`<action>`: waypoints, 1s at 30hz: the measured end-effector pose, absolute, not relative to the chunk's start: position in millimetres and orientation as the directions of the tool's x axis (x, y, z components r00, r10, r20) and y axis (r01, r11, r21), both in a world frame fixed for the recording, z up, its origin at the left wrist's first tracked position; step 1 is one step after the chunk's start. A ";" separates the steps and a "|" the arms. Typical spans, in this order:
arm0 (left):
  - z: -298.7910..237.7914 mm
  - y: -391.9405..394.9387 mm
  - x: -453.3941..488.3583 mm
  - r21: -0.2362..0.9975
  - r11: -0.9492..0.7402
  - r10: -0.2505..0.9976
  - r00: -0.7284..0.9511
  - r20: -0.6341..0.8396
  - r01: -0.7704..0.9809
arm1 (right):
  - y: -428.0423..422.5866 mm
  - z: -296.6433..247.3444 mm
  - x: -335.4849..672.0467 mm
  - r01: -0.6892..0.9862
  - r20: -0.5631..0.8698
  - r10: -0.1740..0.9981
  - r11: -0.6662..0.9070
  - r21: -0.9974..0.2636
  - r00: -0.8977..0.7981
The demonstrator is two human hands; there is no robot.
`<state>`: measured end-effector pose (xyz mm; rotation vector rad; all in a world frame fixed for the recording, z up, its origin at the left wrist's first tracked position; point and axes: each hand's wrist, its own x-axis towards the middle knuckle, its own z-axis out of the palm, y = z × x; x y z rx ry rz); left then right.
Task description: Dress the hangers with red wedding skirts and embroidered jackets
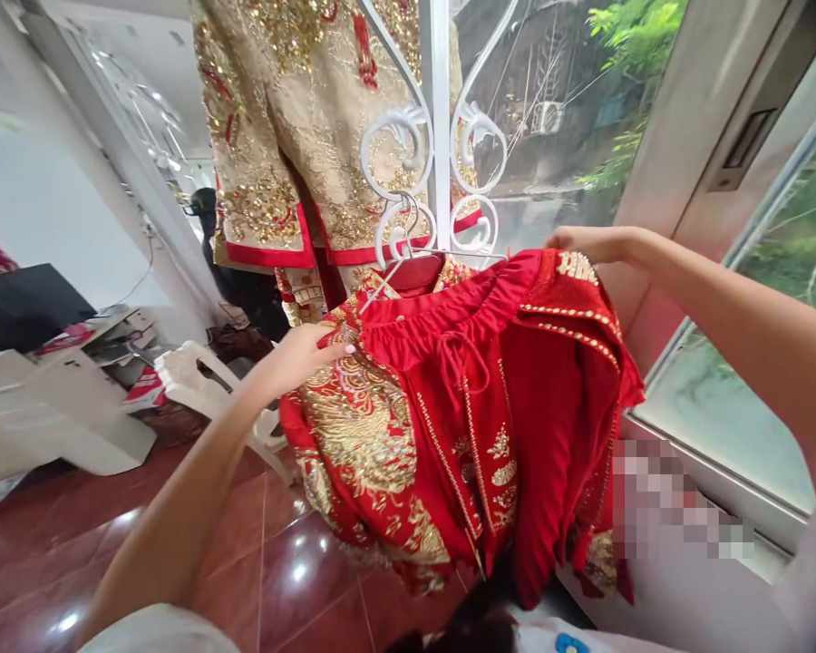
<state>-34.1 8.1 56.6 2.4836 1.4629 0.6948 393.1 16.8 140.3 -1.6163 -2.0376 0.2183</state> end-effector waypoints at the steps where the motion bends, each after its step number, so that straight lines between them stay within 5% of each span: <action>1: 61.4 9.1 -41.6 0.354 -0.480 0.871 0.388 0.301 0.802 | 23.1 143.8 389.2 0.883 0.304 0.939 0.273 -0.382 -0.159; 5: 68.9 15.1 -64.2 0.301 -0.391 0.887 0.269 0.375 0.870 | 34.2 141.7 358.3 0.979 0.631 0.755 0.199 0.041 -0.179; 8: 65.2 16.8 -67.2 0.296 -0.365 0.879 0.222 0.423 0.883 | 21.4 121.5 342.9 0.980 0.704 0.687 0.063 0.187 -0.179; 14: 78.0 19.8 -69.0 0.329 -0.461 0.886 0.404 0.229 0.824 | 0.1 99.6 353.3 0.983 0.479 0.861 0.184 0.016 -0.169; 18: 88.2 26.2 -73.0 0.521 -0.485 0.831 0.557 0.022 0.702 | 10.7 98.3 353.3 0.948 0.261 0.946 0.249 -0.200 -0.193; 23: 78.2 29.7 -74.4 0.730 -0.384 0.798 0.600 -0.046 0.566 | 9.4 80.1 340.3 0.908 0.416 0.905 0.245 -0.341 -0.087; 30: 74.3 27.9 -74.4 0.667 -0.402 0.844 0.536 0.005 0.627 | -8.8 65.8 332.2 0.925 0.534 0.845 0.229 -0.304 -0.034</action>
